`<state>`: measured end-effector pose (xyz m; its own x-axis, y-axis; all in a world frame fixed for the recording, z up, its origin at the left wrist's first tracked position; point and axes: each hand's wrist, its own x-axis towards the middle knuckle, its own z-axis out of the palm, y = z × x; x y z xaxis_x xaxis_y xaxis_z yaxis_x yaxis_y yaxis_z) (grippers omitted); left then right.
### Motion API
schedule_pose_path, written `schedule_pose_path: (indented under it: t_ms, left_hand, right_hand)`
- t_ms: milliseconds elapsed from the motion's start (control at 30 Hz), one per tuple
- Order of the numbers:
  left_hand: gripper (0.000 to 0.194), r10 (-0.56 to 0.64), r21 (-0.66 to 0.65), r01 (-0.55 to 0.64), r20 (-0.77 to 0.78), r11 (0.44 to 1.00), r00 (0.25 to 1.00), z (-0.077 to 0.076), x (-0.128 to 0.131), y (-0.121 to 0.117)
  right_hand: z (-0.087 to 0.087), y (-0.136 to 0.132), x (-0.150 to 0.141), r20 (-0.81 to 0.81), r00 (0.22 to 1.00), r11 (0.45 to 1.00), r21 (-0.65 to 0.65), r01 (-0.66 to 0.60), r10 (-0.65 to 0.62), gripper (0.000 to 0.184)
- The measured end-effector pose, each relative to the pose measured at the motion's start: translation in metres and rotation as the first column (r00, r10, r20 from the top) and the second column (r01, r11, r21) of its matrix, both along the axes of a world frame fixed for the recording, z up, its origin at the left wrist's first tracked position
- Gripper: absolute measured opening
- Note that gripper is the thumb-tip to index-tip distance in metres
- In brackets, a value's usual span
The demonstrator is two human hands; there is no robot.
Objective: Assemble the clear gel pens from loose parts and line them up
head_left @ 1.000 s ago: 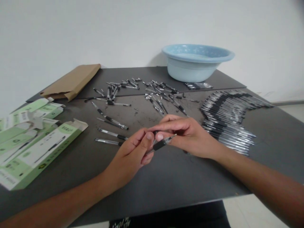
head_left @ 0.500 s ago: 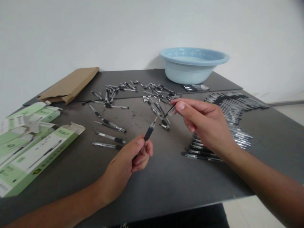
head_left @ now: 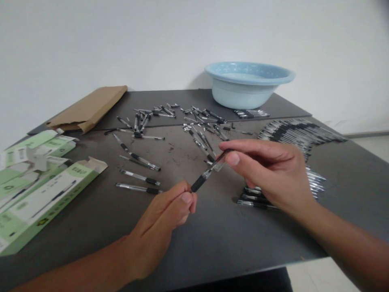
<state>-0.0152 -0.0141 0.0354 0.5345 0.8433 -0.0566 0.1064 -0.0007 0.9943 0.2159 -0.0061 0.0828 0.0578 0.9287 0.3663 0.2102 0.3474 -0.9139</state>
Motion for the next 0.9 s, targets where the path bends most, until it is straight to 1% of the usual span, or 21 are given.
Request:
schedule_pose_path:
  t_ms: [333,500,633,733,833,900]
  left_hand:
    - [0.043,0.013,0.016,-0.012,-0.050,1.000,0.999,-0.002,-0.004,-0.005]
    - [0.042,0.017,0.074,-0.013,-0.062,0.997,0.998,0.001,-0.002,-0.006]
    - [0.040,0.035,0.106,-0.025,-0.091,0.994,0.995,0.005,-0.001,-0.006]
    - [0.037,0.006,0.129,0.008,-0.111,0.992,0.994,0.007,-0.002,-0.005]
    - [0.036,-0.050,0.162,0.071,-0.130,0.984,0.990,0.008,-0.003,-0.004]
    - [0.036,-0.049,0.195,0.073,-0.128,0.978,0.991,0.010,-0.002,-0.004]
  right_hand:
    - [0.002,-0.002,0.000,0.072,0.997,1.000,0.007,0.024,-0.024,0.015]
    - [-0.001,-0.001,0.001,0.121,0.992,0.998,0.064,0.015,-0.023,0.016]
    - [-0.004,0.000,0.000,0.161,0.987,0.996,0.084,-0.009,-0.005,0.016]
    - [-0.004,0.000,0.001,0.184,0.983,0.996,0.094,-0.008,-0.009,0.015]
    - [-0.003,0.000,0.002,0.207,0.978,0.992,0.123,-0.012,-0.014,0.014]
    - [-0.003,0.001,0.004,0.227,0.974,0.989,0.145,-0.020,-0.014,0.012]
